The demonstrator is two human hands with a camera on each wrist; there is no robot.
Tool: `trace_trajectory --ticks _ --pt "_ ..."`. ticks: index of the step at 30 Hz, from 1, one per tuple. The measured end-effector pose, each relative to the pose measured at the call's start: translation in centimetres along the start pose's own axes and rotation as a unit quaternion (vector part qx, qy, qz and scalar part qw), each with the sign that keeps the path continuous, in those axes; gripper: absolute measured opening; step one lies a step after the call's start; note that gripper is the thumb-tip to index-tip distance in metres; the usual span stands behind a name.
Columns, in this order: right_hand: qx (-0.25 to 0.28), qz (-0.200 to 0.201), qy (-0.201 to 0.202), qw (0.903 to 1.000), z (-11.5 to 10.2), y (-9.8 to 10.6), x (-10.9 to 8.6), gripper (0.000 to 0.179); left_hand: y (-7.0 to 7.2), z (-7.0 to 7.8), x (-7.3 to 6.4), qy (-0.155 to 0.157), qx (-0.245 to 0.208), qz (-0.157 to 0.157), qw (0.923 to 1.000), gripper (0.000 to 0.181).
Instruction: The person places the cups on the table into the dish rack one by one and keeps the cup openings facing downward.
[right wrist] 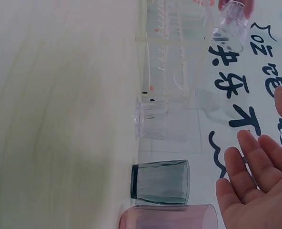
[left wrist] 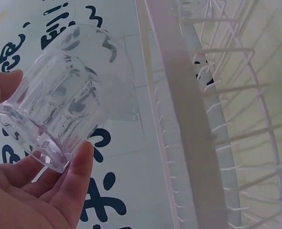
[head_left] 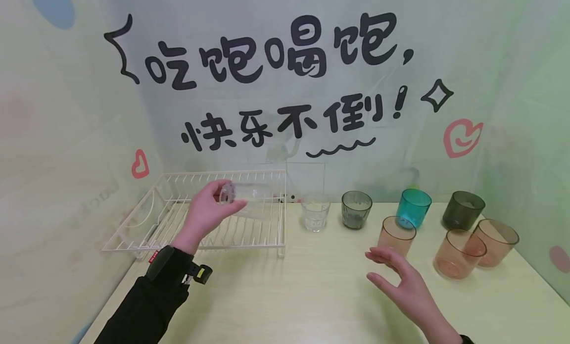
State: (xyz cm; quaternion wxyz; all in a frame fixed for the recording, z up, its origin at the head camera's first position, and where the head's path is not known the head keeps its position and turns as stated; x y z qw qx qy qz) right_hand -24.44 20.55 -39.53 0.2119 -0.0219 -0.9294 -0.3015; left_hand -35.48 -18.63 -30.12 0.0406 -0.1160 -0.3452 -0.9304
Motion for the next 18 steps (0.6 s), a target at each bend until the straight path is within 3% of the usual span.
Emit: trace_trajectory --ticks 10,18 --pt "-0.032 0.007 0.021 0.9992 1.1 0.0 -0.5 0.047 1.5 -1.4 0.9 0.022 0.019 -0.008 0.9995 0.079" --pt "-0.053 0.009 0.036 0.9979 1.7 0.3 -0.9 0.045 2.5 -2.0 2.5 0.017 0.059 -0.005 0.9981 0.072"
Point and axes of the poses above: each hand's wrist, its own x-axis towards the middle knuckle, its own y-axis out of the back of the hand, z = x × y, the point moved 7 cm from there along x, towards the middle knuckle, and after that the axes turned 3 degrees about y, right-handed, at the moved point
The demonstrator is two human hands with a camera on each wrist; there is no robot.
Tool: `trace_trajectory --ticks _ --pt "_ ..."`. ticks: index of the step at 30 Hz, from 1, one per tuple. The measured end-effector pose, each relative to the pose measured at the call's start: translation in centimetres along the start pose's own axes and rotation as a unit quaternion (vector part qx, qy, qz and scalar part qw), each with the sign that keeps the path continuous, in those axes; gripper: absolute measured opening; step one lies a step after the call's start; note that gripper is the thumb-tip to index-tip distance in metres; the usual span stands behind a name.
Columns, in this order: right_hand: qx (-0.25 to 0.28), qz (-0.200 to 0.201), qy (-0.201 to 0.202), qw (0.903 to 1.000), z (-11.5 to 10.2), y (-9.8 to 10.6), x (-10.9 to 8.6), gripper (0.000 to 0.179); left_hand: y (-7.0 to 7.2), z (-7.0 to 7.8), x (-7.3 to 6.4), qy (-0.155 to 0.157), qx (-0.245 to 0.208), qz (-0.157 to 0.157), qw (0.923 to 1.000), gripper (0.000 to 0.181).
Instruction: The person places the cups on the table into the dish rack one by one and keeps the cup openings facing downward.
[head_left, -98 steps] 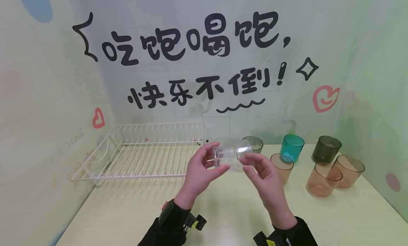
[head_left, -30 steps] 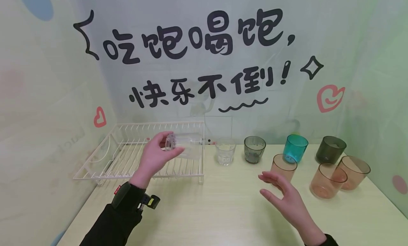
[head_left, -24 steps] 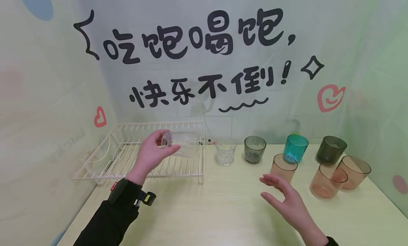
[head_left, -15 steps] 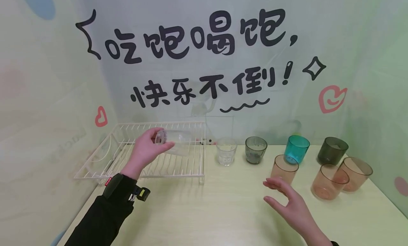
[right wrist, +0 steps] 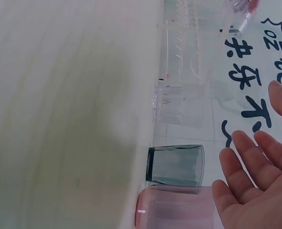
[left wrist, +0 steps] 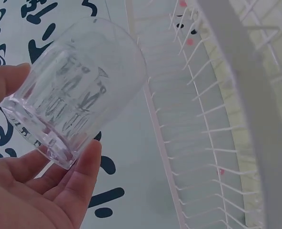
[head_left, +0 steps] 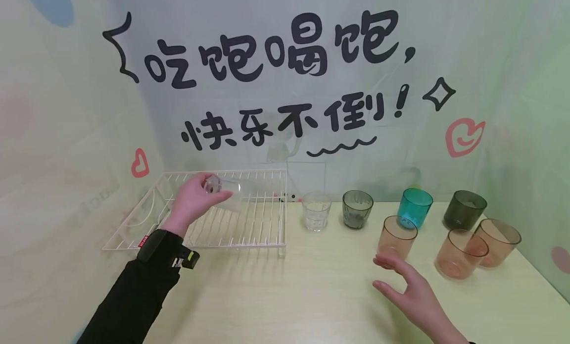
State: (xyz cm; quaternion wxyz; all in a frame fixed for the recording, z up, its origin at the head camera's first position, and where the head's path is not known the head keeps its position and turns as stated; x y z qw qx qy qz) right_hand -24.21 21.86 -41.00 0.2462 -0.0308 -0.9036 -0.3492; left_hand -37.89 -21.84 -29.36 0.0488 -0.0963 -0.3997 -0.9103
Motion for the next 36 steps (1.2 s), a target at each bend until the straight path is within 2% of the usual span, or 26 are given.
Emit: trace_trajectory --ticks 7,17,22,29,36 --pt "-0.024 0.001 0.009 0.9997 0.3 0.4 -0.3 0.046 1.1 -1.3 1.7 0.015 0.041 0.008 0.9990 0.078" --pt "-0.062 -0.012 0.012 0.9980 0.8 0.4 -0.5 0.049 3.2 -3.7 2.5 0.042 0.084 0.022 0.9953 0.079" --pt "-0.057 -0.009 0.024 0.9980 0.8 0.4 -0.5 0.050 4.2 -4.7 2.9 0.045 0.089 0.038 0.9943 0.076" --pt "-0.058 0.000 0.031 0.9978 1.0 0.6 -0.5 0.050 4.4 -5.9 3.7 0.057 0.123 0.060 0.9889 0.072" --pt "-0.060 0.001 0.028 0.9978 1.4 0.7 -0.6 0.050 4.8 -7.1 4.5 0.052 0.148 0.076 0.9846 0.068"
Point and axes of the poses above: each hand's wrist, its own x-axis towards the middle knuckle, its own y-axis out of the back of the hand, z = x × y, the point moved 7 cm from there along x, towards the middle knuckle, and after that the axes turned 3 degrees about y, right-handed, at the moved point
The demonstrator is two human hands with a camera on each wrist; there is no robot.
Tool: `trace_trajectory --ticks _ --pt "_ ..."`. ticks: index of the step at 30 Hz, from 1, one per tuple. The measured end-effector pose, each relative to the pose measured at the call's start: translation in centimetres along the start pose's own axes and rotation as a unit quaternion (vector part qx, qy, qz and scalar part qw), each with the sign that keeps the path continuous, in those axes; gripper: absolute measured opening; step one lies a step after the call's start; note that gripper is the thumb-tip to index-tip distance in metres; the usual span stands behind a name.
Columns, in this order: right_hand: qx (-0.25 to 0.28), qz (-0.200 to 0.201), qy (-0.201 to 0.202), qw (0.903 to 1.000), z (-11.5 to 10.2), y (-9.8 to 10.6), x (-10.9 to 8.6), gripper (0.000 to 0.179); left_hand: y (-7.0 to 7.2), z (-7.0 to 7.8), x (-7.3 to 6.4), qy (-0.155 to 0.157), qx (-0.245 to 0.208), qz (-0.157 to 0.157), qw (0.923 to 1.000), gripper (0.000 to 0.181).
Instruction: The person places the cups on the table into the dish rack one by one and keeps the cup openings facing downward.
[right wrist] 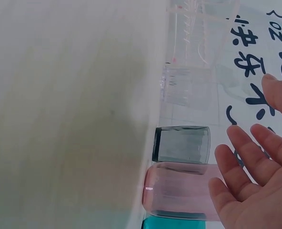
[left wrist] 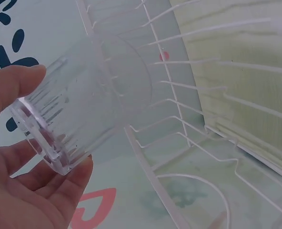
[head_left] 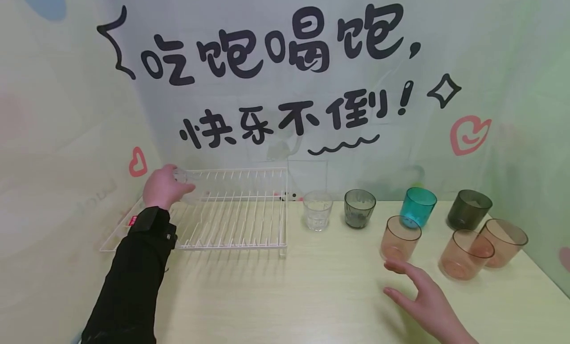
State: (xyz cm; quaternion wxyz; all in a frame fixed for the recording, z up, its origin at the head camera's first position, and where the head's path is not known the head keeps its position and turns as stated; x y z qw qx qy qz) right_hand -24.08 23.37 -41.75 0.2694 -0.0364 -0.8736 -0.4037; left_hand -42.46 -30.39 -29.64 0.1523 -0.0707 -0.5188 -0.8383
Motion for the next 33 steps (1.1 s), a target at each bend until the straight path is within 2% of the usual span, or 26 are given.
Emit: trace_trajectory --ticks 11,20,26,33 --pt "0.002 0.009 0.002 1.0000 -0.1 0.6 0.2 0.050 0.1 -1.3 0.9 0.043 0.014 0.021 0.9987 0.068" --pt "-0.002 0.012 -0.002 0.9999 -0.5 1.2 -0.1 0.050 0.2 -3.2 2.0 0.090 0.045 0.002 0.9949 0.067" --pt "-0.004 0.015 0.001 0.9999 -0.6 1.6 -0.3 0.049 0.1 -3.5 1.9 0.099 0.050 -0.008 0.9938 0.065" --pt "-0.009 0.012 0.004 0.9999 -0.3 1.8 -0.3 0.049 -0.6 -4.3 1.5 0.121 0.040 -0.022 0.9916 0.067"
Point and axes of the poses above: each hand's wrist, its own x-axis towards the middle knuckle, its own y-axis out of the back of the hand, z = x × y, the point moved 7 cm from there along x, towards the middle knuckle, and after that the axes turned 3 degrees about y, right-handed, at the moved point
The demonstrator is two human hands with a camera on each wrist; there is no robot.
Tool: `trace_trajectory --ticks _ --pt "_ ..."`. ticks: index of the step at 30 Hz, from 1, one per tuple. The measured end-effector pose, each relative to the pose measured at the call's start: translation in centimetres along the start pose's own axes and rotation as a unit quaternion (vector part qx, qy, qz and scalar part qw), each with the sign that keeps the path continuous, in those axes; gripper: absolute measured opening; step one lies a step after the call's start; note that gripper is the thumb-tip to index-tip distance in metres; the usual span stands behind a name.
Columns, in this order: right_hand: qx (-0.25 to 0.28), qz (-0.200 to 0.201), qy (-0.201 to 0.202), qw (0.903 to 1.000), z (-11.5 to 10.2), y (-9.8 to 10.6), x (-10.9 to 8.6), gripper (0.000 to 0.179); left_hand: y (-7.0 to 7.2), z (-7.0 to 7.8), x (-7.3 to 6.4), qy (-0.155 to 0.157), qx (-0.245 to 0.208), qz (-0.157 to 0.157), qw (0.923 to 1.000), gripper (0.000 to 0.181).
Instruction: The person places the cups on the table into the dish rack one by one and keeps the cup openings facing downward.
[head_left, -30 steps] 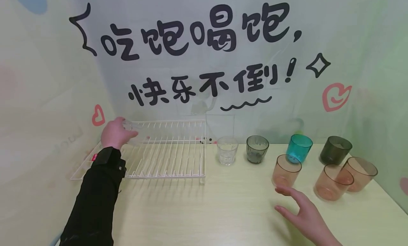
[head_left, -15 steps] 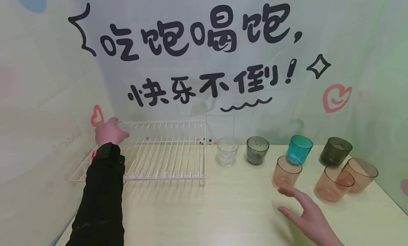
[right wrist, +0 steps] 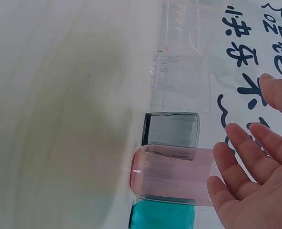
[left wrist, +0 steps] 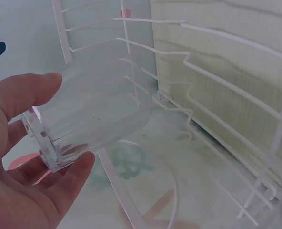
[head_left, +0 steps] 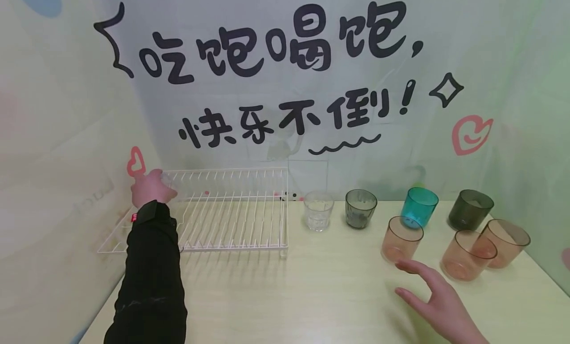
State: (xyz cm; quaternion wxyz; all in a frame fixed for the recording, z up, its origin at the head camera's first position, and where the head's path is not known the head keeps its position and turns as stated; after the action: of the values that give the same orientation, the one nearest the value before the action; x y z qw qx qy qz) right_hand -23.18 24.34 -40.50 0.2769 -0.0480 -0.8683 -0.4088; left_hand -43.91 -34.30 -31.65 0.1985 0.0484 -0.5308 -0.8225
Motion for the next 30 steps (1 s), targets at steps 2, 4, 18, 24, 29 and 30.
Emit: trace_trajectory --ticks 2,4,18,24,29,30 --pt "-0.001 -0.002 -0.002 1.0000 0.0 0.1 0.0 0.049 -0.3 -0.1 0.2 0.000 0.004 -0.002 1.0000 0.067" --pt "0.000 -0.003 -0.003 1.0000 0.0 0.2 0.0 0.050 -0.5 0.0 0.4 -0.006 0.012 -0.006 0.9999 0.067" --pt "-0.010 -0.004 -0.005 0.9999 -0.3 0.7 0.2 0.053 -1.9 1.5 0.7 -0.019 0.057 -0.021 0.9979 0.063" --pt "-0.025 -0.014 -0.024 0.9993 0.1 0.8 0.1 0.052 -2.3 1.4 0.9 -0.021 0.065 -0.025 0.9974 0.055" --pt "-0.032 -0.028 -0.047 0.9980 0.6 0.7 -0.1 0.053 -2.6 1.5 0.9 -0.027 0.067 -0.029 0.9970 0.056" --pt "-0.031 -0.027 -0.046 0.9981 0.6 0.8 -0.1 0.053 -2.6 1.5 0.9 -0.025 0.064 -0.029 0.9972 0.054"
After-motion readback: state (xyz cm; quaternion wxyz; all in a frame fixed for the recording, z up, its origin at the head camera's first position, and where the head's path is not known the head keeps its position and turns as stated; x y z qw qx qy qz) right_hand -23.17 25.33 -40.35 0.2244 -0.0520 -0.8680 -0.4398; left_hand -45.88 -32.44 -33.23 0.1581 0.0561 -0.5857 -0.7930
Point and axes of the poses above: each hand's wrist, its own x-axis towards the middle knuckle, its own y-axis out of the back of the hand, z = x × y, the point moved 7 cm from there along x, towards the middle knuckle, and after that the axes turned 3 degrees about y, right-handed, at the moved point
